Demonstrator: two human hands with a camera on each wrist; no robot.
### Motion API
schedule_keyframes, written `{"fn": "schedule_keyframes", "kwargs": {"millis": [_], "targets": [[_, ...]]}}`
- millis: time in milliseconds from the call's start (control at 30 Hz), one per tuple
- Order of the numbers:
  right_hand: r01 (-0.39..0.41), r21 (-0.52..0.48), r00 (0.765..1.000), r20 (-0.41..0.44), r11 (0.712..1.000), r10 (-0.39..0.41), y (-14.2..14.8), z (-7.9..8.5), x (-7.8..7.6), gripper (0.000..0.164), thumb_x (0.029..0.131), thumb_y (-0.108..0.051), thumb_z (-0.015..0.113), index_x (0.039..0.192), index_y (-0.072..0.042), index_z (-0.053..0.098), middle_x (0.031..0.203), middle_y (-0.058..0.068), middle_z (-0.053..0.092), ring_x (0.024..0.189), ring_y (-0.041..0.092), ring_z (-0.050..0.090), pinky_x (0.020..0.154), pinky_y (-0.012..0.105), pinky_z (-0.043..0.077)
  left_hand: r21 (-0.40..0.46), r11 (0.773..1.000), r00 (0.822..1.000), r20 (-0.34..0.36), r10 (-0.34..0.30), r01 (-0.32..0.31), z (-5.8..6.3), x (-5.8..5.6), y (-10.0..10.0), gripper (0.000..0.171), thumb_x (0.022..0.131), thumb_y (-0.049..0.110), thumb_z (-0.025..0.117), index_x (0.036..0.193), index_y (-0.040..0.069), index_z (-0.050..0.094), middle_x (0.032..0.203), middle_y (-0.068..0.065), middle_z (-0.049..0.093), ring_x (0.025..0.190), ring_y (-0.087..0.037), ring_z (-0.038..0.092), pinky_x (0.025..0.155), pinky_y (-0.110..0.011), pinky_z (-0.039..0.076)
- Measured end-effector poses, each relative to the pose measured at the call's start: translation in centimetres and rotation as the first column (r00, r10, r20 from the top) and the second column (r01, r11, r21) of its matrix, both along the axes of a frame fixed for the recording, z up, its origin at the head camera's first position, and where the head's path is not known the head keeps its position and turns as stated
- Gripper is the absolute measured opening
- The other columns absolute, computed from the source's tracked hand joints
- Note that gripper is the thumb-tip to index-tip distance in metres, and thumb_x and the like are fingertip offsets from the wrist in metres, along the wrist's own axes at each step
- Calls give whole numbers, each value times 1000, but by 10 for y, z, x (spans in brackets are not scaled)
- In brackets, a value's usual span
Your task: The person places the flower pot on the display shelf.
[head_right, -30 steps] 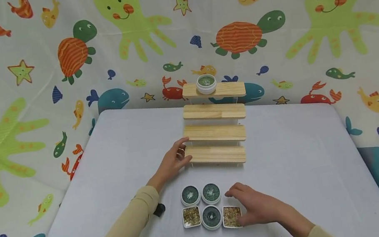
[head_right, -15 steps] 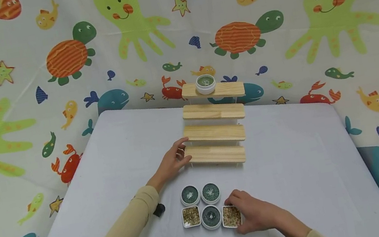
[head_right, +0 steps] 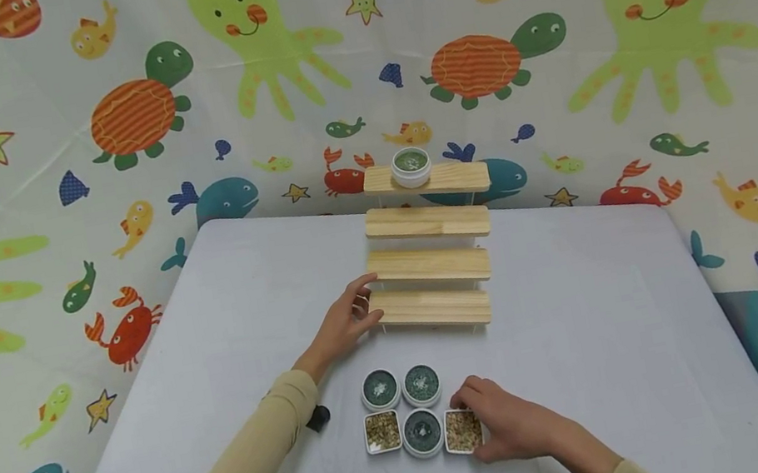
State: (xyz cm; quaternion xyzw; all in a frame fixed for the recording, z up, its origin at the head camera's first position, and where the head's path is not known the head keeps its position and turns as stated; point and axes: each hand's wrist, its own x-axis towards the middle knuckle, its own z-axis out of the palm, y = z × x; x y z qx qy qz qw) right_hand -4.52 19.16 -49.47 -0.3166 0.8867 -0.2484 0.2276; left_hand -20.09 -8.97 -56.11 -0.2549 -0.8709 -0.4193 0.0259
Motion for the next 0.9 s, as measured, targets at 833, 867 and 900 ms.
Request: {"fn": "schedule_keyframes", "kwargs": {"millis": [833,867,900], "targets": [[-2,-19,990,-141,1000,0,12,-5,-11,54,65,-20,73,113,-14,52,109,-8,48,99,6,46,87,27,46,7,1000,1000,-14,6,-6,-3,-4,9,63,86,29,63,140,33,30,101,-3,56,83,-14,56,73,-26,48],[-1,-25,987,-159,1000,-3,13,-4,-13,53,65,-19,73,113,-13,52,108,-7,48,99,6,46,86,27,46,4,1000,1000,-20,9,-9,-3,-4,9,63,86,28,63,140,33,30,101,-3,56,83,-14,56,73,-26,48],[4,-31,985,-173,1000,-9,15,-2,-16,52,65,-19,73,113,-12,53,108,-7,49,98,6,47,85,27,47,-1,1000,1000,-24,12,-12,-2,-5,9,64,86,28,64,140,32,30,101,-3,56,83,-14,57,73,-26,48]]}}
